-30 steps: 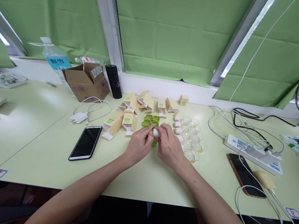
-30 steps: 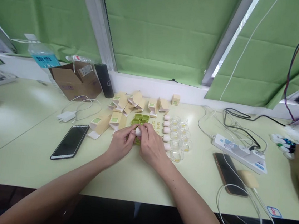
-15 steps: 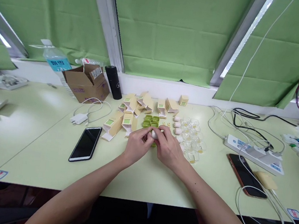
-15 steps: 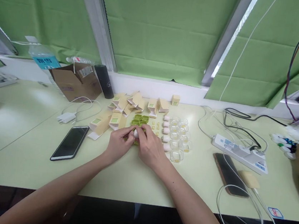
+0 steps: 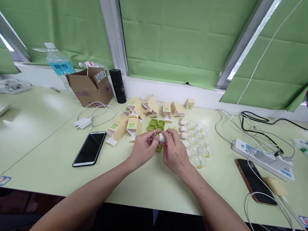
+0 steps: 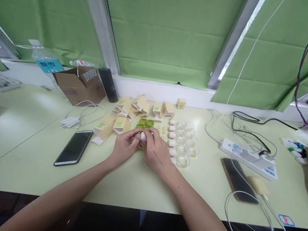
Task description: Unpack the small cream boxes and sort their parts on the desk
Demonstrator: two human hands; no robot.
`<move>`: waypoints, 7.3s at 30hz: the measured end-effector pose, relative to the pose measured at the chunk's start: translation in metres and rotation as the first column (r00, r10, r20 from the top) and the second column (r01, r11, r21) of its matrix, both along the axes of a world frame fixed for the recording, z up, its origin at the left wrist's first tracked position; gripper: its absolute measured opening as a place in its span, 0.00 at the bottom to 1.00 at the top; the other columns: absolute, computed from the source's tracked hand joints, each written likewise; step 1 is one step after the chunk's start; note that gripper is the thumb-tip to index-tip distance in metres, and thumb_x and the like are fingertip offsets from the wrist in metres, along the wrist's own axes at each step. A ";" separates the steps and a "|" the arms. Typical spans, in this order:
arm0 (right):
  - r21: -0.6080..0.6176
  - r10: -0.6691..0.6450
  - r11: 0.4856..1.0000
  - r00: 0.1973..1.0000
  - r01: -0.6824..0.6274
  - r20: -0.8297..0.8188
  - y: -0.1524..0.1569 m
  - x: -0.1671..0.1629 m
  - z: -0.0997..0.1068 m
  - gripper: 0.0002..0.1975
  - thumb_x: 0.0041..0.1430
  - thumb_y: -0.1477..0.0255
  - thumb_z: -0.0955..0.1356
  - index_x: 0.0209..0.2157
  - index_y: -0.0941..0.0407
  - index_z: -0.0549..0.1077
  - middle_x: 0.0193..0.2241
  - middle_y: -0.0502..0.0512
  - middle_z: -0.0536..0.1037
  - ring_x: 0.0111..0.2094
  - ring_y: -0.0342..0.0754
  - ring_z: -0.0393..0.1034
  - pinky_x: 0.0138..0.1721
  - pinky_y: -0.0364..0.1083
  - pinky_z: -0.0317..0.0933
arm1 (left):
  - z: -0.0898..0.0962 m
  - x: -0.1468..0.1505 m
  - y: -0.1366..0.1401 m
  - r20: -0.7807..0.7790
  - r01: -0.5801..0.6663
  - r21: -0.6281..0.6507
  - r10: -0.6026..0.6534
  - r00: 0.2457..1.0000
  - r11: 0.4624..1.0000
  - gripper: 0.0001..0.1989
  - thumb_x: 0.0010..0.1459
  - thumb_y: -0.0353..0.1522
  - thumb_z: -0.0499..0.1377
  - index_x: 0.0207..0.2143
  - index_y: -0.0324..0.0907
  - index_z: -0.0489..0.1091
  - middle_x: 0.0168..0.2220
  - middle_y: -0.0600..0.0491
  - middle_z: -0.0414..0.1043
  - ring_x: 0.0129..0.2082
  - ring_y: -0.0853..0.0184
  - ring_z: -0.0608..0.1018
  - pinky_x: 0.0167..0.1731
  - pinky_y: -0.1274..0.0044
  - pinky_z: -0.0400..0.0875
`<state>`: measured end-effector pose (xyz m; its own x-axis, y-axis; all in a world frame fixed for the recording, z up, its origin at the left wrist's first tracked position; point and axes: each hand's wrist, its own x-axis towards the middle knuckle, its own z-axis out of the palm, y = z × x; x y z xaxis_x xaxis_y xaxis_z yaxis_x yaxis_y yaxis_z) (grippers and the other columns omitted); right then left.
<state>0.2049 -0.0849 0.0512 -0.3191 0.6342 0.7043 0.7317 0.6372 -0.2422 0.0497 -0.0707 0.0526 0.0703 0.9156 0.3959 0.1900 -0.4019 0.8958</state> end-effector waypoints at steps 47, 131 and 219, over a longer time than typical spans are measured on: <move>-0.292 -0.062 0.910 0.601 -0.293 -0.797 0.021 0.045 0.037 0.21 0.54 0.58 0.76 0.45 0.53 0.73 0.40 0.54 0.79 0.38 0.48 0.75 0.34 0.47 0.72 | -0.029 -0.018 0.031 -0.058 -0.015 0.088 0.020 0.998 0.996 0.23 0.59 0.41 0.66 0.54 0.42 0.70 0.49 0.45 0.78 0.48 0.60 0.80 0.52 0.66 0.75; -0.306 0.148 0.742 0.590 -0.597 -0.794 0.011 0.015 0.005 0.23 0.58 0.65 0.76 0.54 0.49 0.73 0.52 0.58 0.78 0.50 0.52 0.76 0.54 0.54 0.72 | -0.016 -0.009 0.008 -0.014 0.008 0.403 -0.002 1.000 0.915 0.11 0.67 0.35 0.60 0.50 0.43 0.72 0.43 0.48 0.77 0.42 0.64 0.78 0.43 0.71 0.75; -0.501 0.002 0.863 0.990 0.069 0.139 0.012 0.047 0.024 0.11 0.56 0.83 0.71 0.27 0.53 0.80 0.30 0.49 0.83 0.34 0.47 0.72 0.46 0.51 0.53 | -0.018 -0.016 0.021 0.567 0.265 -0.014 -0.211 0.796 0.964 0.25 0.56 0.38 0.71 0.55 0.48 0.71 0.48 0.48 0.77 0.50 0.61 0.79 0.49 0.70 0.73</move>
<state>0.2522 -0.0727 0.0755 -0.3574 0.9028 0.2393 0.7977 0.4284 -0.4244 0.0336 -0.0496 0.0350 0.0832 0.9318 0.3532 -0.4424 -0.2831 0.8510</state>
